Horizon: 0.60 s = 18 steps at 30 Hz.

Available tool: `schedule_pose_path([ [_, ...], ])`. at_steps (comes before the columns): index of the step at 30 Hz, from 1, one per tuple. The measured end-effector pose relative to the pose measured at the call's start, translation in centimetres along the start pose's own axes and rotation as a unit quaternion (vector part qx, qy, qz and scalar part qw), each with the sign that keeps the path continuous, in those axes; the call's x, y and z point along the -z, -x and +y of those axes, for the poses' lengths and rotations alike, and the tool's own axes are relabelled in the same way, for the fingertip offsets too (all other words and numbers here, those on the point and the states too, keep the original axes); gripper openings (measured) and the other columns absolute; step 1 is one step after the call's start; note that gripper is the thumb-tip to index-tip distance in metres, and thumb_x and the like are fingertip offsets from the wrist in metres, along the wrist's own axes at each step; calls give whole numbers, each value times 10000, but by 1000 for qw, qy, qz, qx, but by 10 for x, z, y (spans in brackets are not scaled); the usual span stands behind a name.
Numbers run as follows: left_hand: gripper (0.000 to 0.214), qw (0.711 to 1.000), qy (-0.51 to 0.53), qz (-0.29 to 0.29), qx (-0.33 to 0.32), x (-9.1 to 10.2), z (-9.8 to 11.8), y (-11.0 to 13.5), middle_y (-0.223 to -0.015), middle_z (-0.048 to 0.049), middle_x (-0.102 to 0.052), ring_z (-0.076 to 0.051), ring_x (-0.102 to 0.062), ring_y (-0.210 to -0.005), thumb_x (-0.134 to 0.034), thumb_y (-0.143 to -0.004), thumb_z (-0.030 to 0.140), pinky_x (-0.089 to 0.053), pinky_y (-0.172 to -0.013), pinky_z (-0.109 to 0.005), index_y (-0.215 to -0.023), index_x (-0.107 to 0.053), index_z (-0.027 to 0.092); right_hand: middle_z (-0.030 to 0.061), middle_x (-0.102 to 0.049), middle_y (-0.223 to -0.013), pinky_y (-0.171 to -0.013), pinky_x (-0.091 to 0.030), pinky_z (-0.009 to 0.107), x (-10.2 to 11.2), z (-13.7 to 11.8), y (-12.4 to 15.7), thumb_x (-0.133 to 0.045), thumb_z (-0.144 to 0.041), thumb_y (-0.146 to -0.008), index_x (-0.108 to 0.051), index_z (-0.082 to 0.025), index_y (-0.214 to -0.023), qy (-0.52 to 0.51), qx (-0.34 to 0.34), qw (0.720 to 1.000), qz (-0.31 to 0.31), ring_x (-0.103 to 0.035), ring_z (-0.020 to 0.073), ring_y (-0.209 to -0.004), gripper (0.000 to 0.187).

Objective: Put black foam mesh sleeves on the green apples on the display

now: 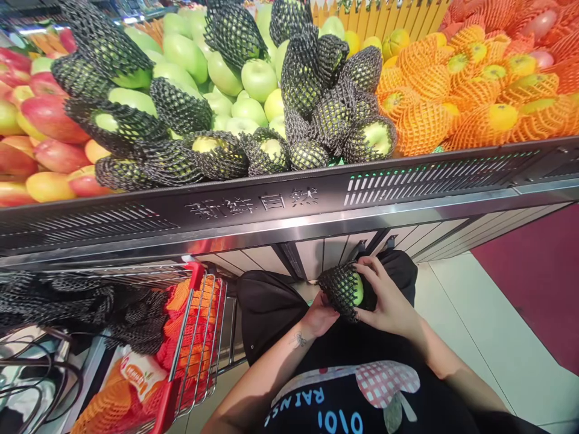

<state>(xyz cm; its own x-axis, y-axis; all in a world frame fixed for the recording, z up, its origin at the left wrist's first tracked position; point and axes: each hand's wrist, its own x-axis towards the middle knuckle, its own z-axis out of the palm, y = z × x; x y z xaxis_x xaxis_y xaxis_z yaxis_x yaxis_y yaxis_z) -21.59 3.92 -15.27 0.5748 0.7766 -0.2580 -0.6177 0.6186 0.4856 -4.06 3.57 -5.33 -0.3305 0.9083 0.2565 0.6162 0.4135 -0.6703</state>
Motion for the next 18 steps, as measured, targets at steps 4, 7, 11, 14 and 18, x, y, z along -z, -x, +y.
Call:
schedule_pose_path([
  [4, 629, 997, -73, 1, -24, 2, 3, -3, -934, -46, -764, -294, -683, -1013, -961, -427, 260, -461, -1002, -452, -1005, -722, 193, 199, -349, -1383, -1056, -453, 471, 3, 6, -1, -722, -226, -703, -392, -191, -1360, -26, -19, 998, -49, -476, 337, -1289, 737],
  [7, 643, 986, -162, 12, -40, 6, 7, -4, -1035, -81, -750, -295, -662, -1044, -943, -464, 186, -436, -1029, -466, -1059, -702, 159, 215, -315, -1468, -1062, -449, 468, 3, 15, 0, -767, -257, -680, -445, -191, -1330, -41, -16, 997, -66, -475, 353, -1315, 729],
  [11, 599, 974, -217, 30, -52, 10, 5, 3, -1139, -84, -708, -308, -607, -1134, -901, -560, 255, -392, -1071, -481, -1107, -668, 182, 178, -546, -1340, -1039, -470, 477, -5, 27, 6, -804, -295, -666, -463, -213, -1305, -63, -1, 998, 0, -561, 330, -1243, 729],
  [14, 552, 960, -241, 57, -131, 7, 2, 9, -1271, -78, -631, -291, -504, -1264, -831, -671, 304, -307, -1137, -435, -1175, -629, 204, 165, -591, -1282, -1015, -485, 485, -11, 30, 8, -815, -328, -658, -471, -208, -1294, -57, -18, 997, 46, -588, 329, -1203, 733],
  [18, 275, 898, -308, 149, -276, -1, 7, 6, -1268, -63, -567, -236, -488, -1232, -706, -822, 324, -333, -1089, -330, -1071, -646, 223, 175, -551, -1284, -1002, -487, 471, -9, 27, 6, -817, -325, -642, -488, -194, -1257, -38, -21, 997, 64, -557, 339, -1219, 709],
])
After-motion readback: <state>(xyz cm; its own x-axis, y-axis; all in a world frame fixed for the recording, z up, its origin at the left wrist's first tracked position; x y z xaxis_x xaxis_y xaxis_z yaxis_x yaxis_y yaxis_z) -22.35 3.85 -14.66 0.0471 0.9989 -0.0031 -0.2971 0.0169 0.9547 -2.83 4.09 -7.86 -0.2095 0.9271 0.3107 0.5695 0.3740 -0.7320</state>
